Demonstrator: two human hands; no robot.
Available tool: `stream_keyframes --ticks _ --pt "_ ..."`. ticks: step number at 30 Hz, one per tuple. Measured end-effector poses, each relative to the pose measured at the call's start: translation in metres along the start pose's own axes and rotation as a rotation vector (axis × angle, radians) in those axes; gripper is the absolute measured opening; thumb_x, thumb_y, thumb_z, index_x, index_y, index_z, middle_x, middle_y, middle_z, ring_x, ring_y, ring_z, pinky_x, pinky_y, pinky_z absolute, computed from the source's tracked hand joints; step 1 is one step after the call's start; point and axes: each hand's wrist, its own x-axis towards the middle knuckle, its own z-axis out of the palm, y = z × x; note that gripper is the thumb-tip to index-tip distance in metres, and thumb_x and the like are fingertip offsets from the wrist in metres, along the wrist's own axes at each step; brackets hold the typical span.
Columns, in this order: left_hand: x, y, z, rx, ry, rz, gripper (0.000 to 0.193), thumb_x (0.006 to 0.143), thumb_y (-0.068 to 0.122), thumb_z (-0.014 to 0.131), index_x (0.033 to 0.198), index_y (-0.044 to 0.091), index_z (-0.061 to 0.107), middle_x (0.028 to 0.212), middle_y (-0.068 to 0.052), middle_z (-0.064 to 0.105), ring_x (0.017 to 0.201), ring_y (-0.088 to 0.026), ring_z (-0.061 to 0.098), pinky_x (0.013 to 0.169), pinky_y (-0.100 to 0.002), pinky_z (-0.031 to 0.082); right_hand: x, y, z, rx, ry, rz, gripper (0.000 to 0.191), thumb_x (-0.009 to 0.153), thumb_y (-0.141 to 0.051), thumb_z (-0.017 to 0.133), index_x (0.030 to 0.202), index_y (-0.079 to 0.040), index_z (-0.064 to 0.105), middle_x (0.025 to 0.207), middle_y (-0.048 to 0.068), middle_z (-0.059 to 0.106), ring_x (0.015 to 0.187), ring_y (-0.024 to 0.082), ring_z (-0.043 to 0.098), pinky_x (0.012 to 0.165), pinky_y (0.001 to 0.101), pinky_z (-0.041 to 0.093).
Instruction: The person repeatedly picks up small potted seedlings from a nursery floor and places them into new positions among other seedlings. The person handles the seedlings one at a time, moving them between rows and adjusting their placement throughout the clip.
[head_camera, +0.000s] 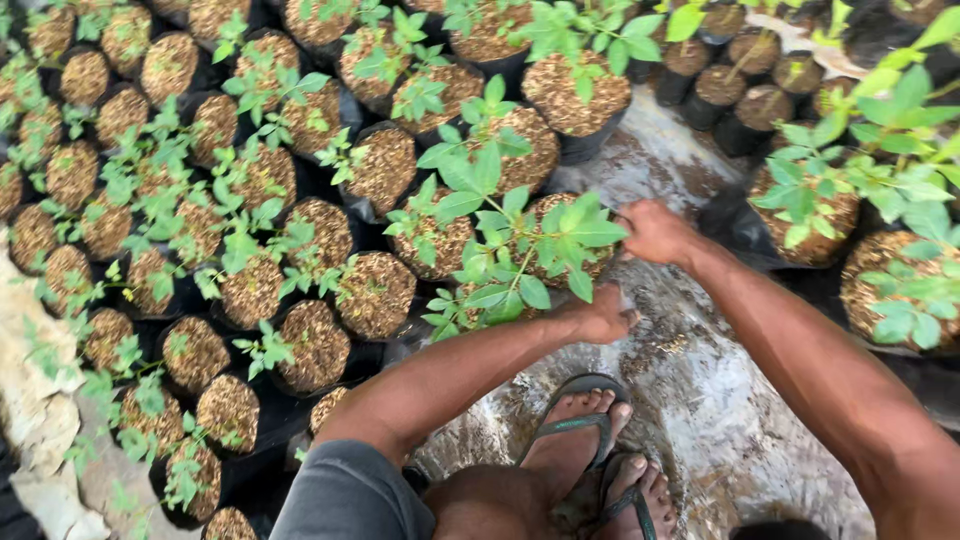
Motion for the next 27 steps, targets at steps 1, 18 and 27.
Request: stream_keyframes --ticks 1,18,27 --pt "0.004 0.001 0.005 0.047 0.019 0.043 0.06 0.09 0.05 0.061 0.109 -0.007 0.069 0.106 -0.03 0.071 0.102 -0.043 0.071 0.089 -0.052 0.056 -0.005 0.002 0.0 -0.037 0.025 -0.058 0.023 0.084 -0.022 0.066 0.089 0.0 0.071 0.081 0.024 0.074 0.078 0.037 0.075 0.075 0.0501 0.056" --pt "0.046 -0.04 0.0 0.52 -0.096 0.325 0.026 0.084 0.027 0.062 0.093 0.006 0.074 0.091 -0.019 0.069 0.084 -0.037 0.071 0.074 -0.05 0.058 -0.224 0.084 0.063 0.231 0.274 0.549 0.032 0.088 -0.028 0.071 0.089 0.004 0.073 0.084 0.029 0.069 0.083 0.041 0.071 0.08 0.0497 0.056" --pt "0.065 0.009 0.017 0.444 -0.185 0.453 0.025 0.085 0.026 0.062 0.089 0.004 0.073 0.087 -0.022 0.069 0.082 -0.038 0.071 0.073 -0.051 0.058 -0.328 0.079 0.12 0.507 0.634 0.835 0.035 0.086 -0.03 0.067 0.086 0.004 0.072 0.084 0.029 0.069 0.082 0.041 0.07 0.077 0.0516 0.057"
